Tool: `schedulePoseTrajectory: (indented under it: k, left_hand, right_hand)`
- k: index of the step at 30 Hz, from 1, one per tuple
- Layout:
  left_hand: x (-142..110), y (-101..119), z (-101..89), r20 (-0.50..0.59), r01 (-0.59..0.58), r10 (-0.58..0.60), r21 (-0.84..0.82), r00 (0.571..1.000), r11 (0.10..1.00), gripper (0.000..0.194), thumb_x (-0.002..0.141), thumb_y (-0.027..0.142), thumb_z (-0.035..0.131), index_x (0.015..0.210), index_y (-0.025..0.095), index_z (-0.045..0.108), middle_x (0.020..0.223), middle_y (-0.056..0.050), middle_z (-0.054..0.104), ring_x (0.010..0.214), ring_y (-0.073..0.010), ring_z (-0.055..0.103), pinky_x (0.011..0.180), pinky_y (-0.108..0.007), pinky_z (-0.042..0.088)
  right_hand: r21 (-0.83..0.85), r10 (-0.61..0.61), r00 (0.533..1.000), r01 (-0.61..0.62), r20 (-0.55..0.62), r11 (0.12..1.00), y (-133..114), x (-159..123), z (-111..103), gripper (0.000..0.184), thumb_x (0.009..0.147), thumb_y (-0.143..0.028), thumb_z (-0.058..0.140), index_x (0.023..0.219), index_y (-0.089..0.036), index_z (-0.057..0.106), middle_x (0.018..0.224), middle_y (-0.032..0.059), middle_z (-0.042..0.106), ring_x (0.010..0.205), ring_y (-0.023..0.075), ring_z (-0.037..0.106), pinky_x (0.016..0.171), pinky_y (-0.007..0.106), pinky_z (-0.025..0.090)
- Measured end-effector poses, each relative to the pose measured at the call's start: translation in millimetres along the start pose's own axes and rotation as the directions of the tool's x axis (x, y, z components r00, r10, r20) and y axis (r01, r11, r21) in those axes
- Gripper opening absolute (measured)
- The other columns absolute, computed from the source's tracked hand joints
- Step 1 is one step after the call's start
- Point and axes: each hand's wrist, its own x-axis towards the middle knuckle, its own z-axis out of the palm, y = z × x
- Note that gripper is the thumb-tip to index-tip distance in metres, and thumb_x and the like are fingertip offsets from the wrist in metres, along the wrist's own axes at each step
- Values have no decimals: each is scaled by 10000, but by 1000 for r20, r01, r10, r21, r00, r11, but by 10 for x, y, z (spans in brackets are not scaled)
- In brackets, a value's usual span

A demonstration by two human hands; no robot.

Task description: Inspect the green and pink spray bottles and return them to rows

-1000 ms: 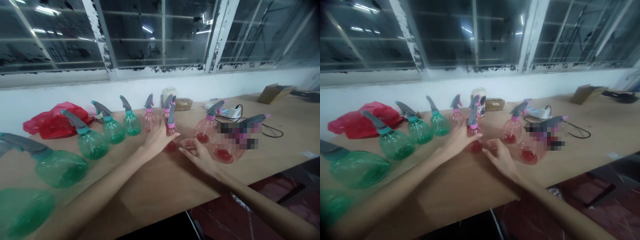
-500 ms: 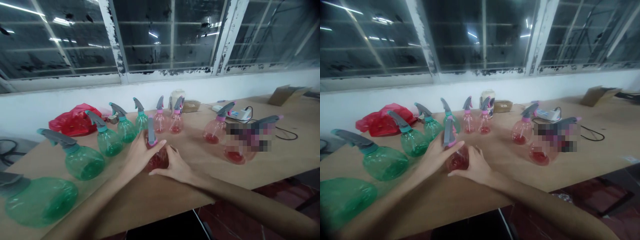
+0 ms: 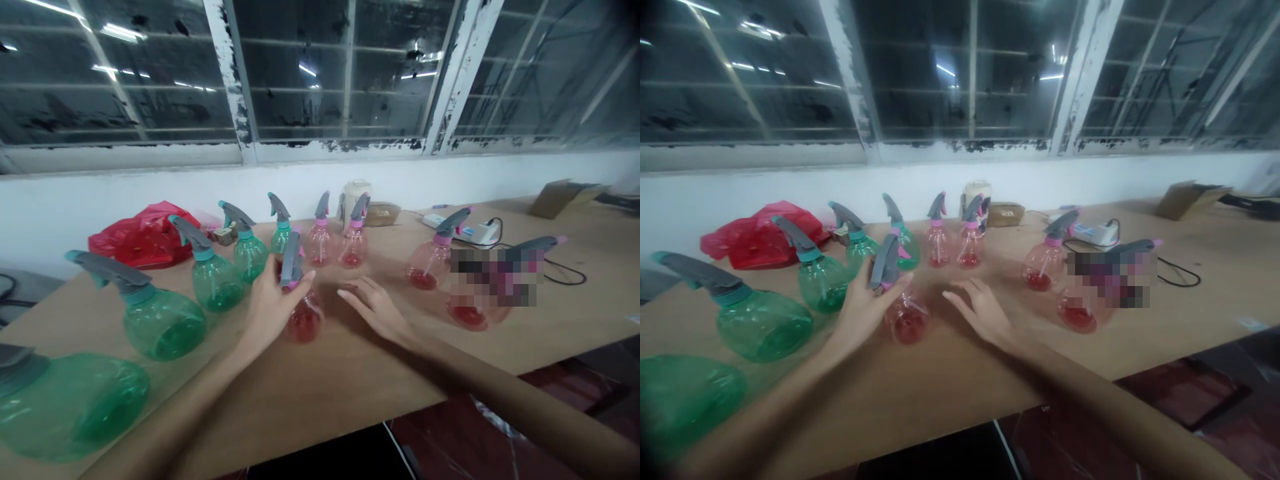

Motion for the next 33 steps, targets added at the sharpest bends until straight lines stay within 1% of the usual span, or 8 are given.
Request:
schedulePoseTrajectory:
  k: [5, 10, 14, 19, 23, 27, 30, 33]
  left_hand:
    - [-1, -111, -83, -106, -43, 50, 67, 993, 997, 225, 771, 408, 635, 816, 228, 507, 688, 22, 597, 610, -157, 572, 603, -301, 468]
    - [-15, -235, -142, -149, -86, 103, 112, 983, 990, 203, 794, 408, 606, 839, 226, 527, 689, 15, 593, 619, -162, 565, 631, -314, 475]
    - [-40, -275, -142, -117, -68, 78, 85, 990, 994, 192, 807, 408, 594, 811, 222, 544, 682, 14, 591, 631, -168, 576, 655, -330, 482]
    - [-59, -293, -101, -65, -27, 28, 16, 997, 1000, 216, 825, 428, 575, 830, 214, 554, 754, -5, 602, 717, -188, 609, 708, -354, 488]
    - [-53, -318, -53, -108, -31, 26, -50, 994, 998, 240, 800, 423, 611, 891, 211, 546, 874, -23, 583, 828, -195, 608, 795, -368, 479]
    - [-15, -325, 17, -129, -13, -12, -194, 992, 981, 428, 738, 401, 684, 1050, 217, 456, 1045, -48, 565, 934, -204, 603, 850, -382, 474]
    - [67, -289, 45, -94, -41, 19, -239, 995, 970, 582, 710, 374, 714, 1177, 217, 404, 1232, -95, 502, 1091, -236, 553, 920, -390, 441]
    - [184, -229, 45, -12, -53, 52, -193, 999, 980, 539, 733, 322, 681, 1205, 220, 443, 1199, -70, 554, 1081, -230, 555, 942, -388, 408]
  right_hand:
    - [-10, -55, 994, 56, 92, 998, 130, 452, 212, 289, 948, -339, 393, 1082, -210, 614, 1125, 63, 639, 1075, 182, 574, 995, 374, 392]
    - [5, -29, 998, 29, 55, 1000, 239, 883, 533, 283, 925, -261, 434, 1129, -146, 592, 1149, 126, 632, 1001, 196, 615, 947, 382, 432]
    - [18, -14, 1000, 13, 28, 1000, 329, 1016, 608, 285, 897, -296, 498, 1112, -135, 591, 1121, 134, 643, 954, 197, 636, 908, 369, 461]
    - [15, -4, 1000, 4, 8, 1000, 351, 881, 529, 273, 889, -352, 510, 1074, -181, 615, 1057, 89, 672, 939, 186, 643, 900, 374, 470]
    - [0, -14, 1000, 14, -6, 1000, 402, 644, 379, 234, 873, -327, 527, 1047, -211, 633, 1076, 63, 668, 998, 183, 625, 932, 376, 454]
    - [-15, 17, 999, -17, -35, 1000, 508, 412, 186, 177, 861, -314, 531, 939, -204, 646, 979, 57, 691, 909, 186, 653, 875, 369, 488]
    - [-23, 24, 998, -25, -53, 999, 531, 292, 88, 156, 850, -325, 545, 886, -208, 640, 947, 50, 687, 891, 188, 651, 862, 358, 490]
    - [-15, 15, 999, -16, -52, 1000, 496, 238, 67, 148, 846, -334, 549, 869, -210, 628, 930, 41, 676, 878, 180, 643, 847, 337, 489]
